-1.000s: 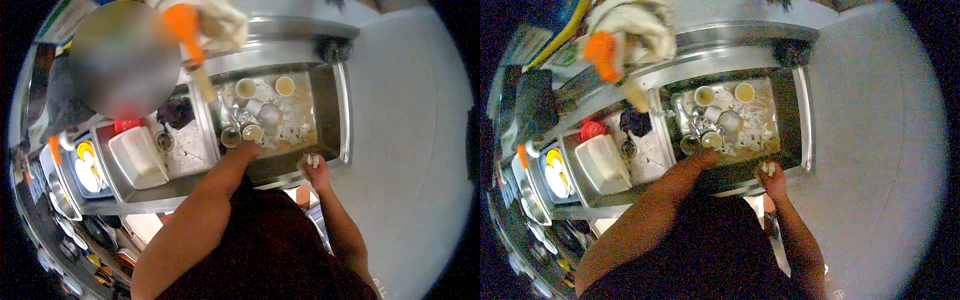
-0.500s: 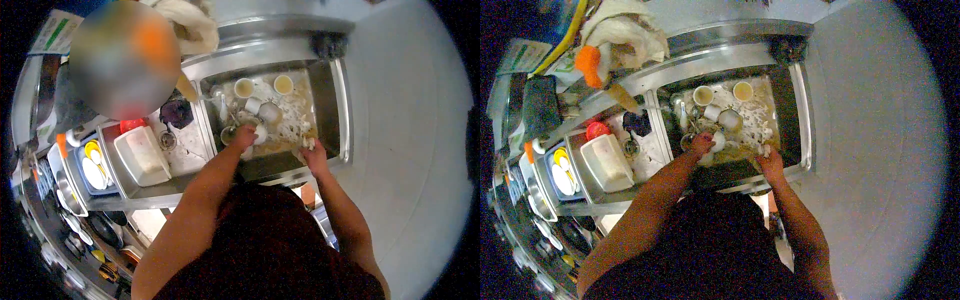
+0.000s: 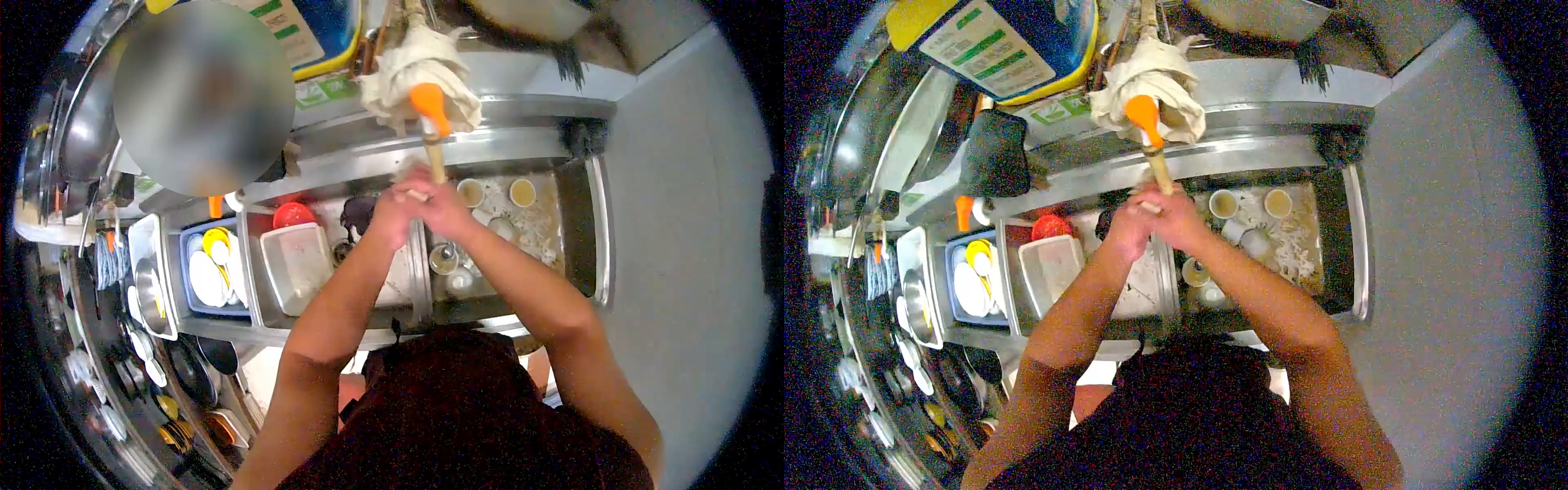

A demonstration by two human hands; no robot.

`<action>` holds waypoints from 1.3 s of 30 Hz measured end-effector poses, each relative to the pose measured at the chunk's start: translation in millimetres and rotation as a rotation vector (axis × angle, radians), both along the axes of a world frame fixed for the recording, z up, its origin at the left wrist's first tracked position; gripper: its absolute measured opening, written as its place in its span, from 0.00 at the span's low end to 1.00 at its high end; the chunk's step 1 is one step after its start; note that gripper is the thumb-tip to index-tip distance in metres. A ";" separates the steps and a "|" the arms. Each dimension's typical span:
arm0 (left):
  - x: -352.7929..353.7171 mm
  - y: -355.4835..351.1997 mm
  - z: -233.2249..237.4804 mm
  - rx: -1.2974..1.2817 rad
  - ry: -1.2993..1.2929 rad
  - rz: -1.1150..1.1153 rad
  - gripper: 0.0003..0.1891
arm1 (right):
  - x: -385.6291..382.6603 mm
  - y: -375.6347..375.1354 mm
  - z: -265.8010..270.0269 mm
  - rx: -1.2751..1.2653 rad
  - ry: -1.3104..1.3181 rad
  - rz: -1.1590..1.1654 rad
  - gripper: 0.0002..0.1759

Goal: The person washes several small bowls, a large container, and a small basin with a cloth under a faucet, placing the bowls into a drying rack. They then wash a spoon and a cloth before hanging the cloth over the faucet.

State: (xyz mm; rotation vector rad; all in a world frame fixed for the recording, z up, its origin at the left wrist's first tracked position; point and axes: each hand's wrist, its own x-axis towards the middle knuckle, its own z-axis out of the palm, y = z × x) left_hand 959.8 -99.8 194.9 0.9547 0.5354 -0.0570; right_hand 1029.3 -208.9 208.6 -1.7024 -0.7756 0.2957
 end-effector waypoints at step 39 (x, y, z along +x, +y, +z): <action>5.1 -20.4 -7.7 -0.631 0.052 0.231 0.18 | 31.9 -8.7 3.9 -0.186 0.644 -0.254 0.15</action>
